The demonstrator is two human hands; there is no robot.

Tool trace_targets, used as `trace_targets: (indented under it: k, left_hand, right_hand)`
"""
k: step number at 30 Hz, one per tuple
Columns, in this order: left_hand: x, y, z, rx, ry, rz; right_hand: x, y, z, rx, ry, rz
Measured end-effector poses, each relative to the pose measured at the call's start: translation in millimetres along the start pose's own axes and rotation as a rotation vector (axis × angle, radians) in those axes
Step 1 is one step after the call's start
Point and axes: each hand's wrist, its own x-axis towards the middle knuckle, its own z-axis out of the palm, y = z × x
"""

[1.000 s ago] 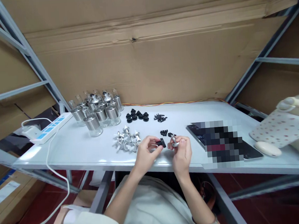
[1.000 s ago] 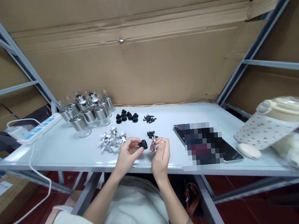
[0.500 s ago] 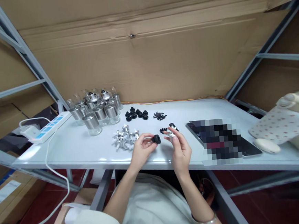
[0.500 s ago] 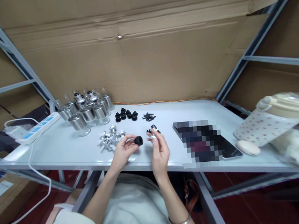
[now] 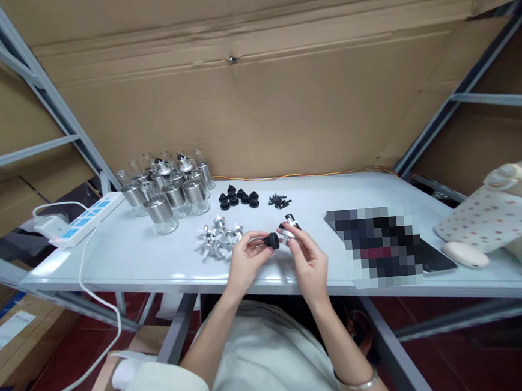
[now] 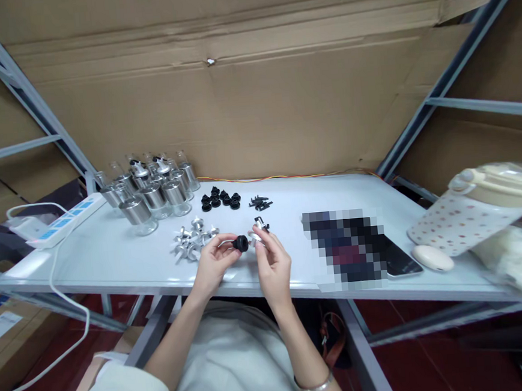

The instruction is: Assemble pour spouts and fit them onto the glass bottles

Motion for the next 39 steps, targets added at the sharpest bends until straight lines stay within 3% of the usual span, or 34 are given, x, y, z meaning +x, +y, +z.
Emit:
trace_targets:
  k: [5,13,20,33,39]
  left_hand:
    - [0.2,-2.7,-1.7,-0.005,-0.004,0.008]
    - [-1.3,-2.4,-1.1,-0.025,0.011,0.019]
    - [-1.5,-1.7,-0.5,-0.007,0.006,0.017]
    - [-2.3,-0.5,0.0,-0.009,0.022,0.021]
    - [-1.4,-1.6,-0.7,-0.009,0.007,0.069]
  right_hand:
    - [0.5,1.5,-0.5,0.01,0.003,0.074]
    - [0.4,-2.7,0.8,-0.003,0.026,0.079]
    - [0.8,-3.3,-1.1,-0.129,0.054,-0.08]
    - [3.5,-5.7,1.4,0.204,0.031,0.051]
    - [5.2,-5.2,1.9,0.219,0.049,0.11]
